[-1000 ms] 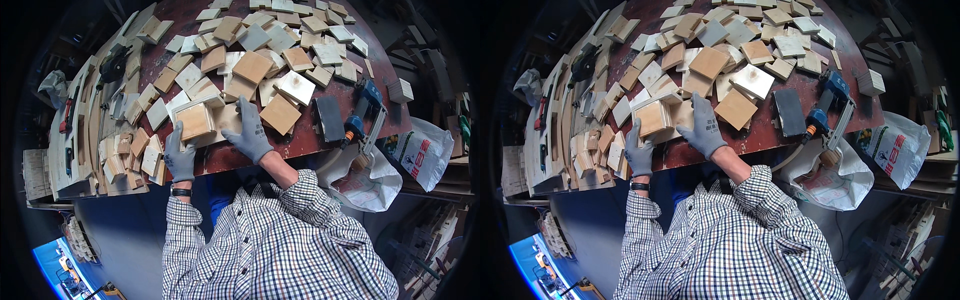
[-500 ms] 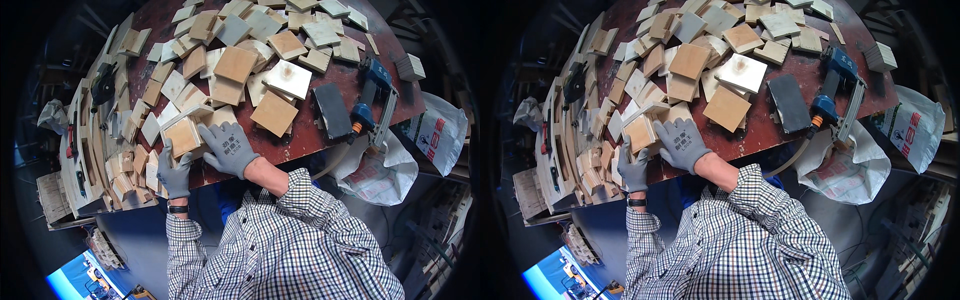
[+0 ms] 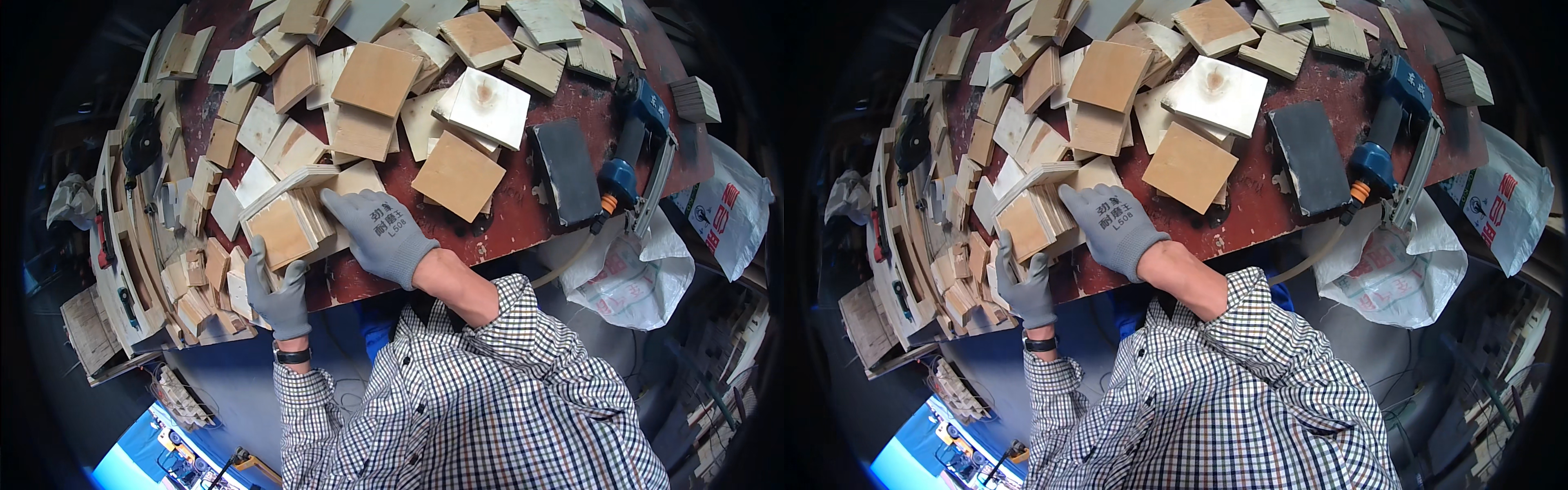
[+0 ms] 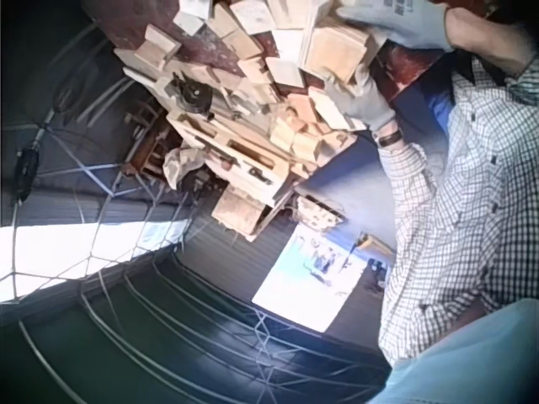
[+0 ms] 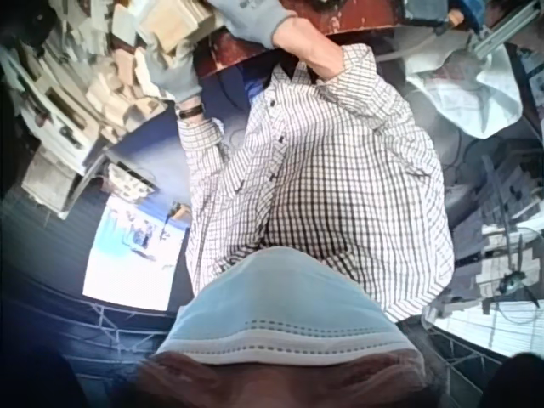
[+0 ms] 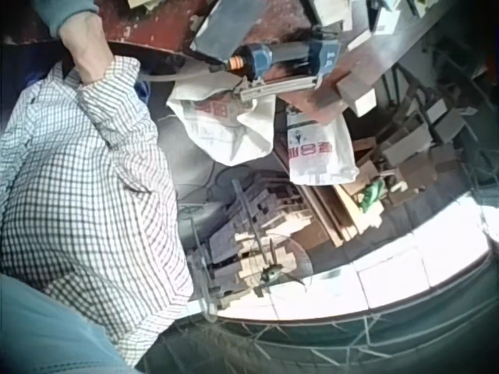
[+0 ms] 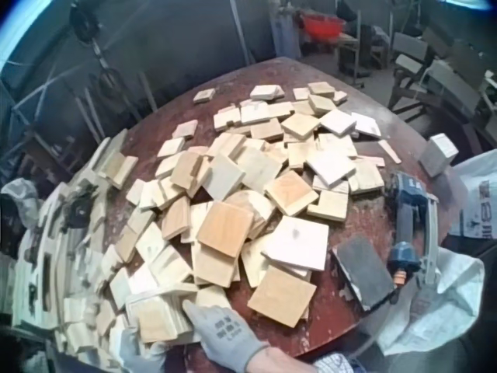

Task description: The person assembles small wooden boxes by hand on a cluttered workbench. They pick up wooden pieces, fit them together, and place completed boxes on the table.

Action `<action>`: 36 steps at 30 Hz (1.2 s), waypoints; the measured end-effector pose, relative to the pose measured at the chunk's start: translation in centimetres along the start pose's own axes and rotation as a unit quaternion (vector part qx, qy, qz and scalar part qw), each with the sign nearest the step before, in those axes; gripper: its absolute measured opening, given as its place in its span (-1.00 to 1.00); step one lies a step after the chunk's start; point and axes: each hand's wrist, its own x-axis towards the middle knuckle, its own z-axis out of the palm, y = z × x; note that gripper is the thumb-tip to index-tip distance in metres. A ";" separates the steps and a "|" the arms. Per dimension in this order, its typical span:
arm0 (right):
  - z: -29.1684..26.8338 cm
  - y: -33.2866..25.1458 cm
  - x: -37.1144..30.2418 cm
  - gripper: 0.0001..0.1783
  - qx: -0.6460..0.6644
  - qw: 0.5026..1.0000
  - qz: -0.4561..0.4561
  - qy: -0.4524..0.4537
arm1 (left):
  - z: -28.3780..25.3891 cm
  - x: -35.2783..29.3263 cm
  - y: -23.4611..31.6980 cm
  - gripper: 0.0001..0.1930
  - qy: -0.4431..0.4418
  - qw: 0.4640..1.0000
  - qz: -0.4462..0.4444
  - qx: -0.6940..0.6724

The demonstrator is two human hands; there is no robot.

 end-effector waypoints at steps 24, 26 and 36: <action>0.6 -0.3 0.3 -0.41 -0.082 0.997 -0.004 0.011 | -0.1 -0.8 -0.5 -0.29 -0.002 0.999 -0.011 -0.039; 0.8 -0.2 0.3 -0.42 -0.078 0.997 -0.006 0.018 | -0.1 -0.8 -0.5 -0.31 -0.007 0.999 -0.011 -0.029; 0.1 -0.9 0.5 -0.40 -0.082 0.997 -0.002 -0.010 | -0.1 0.3 0.5 -0.30 0.022 0.997 0.048 0.059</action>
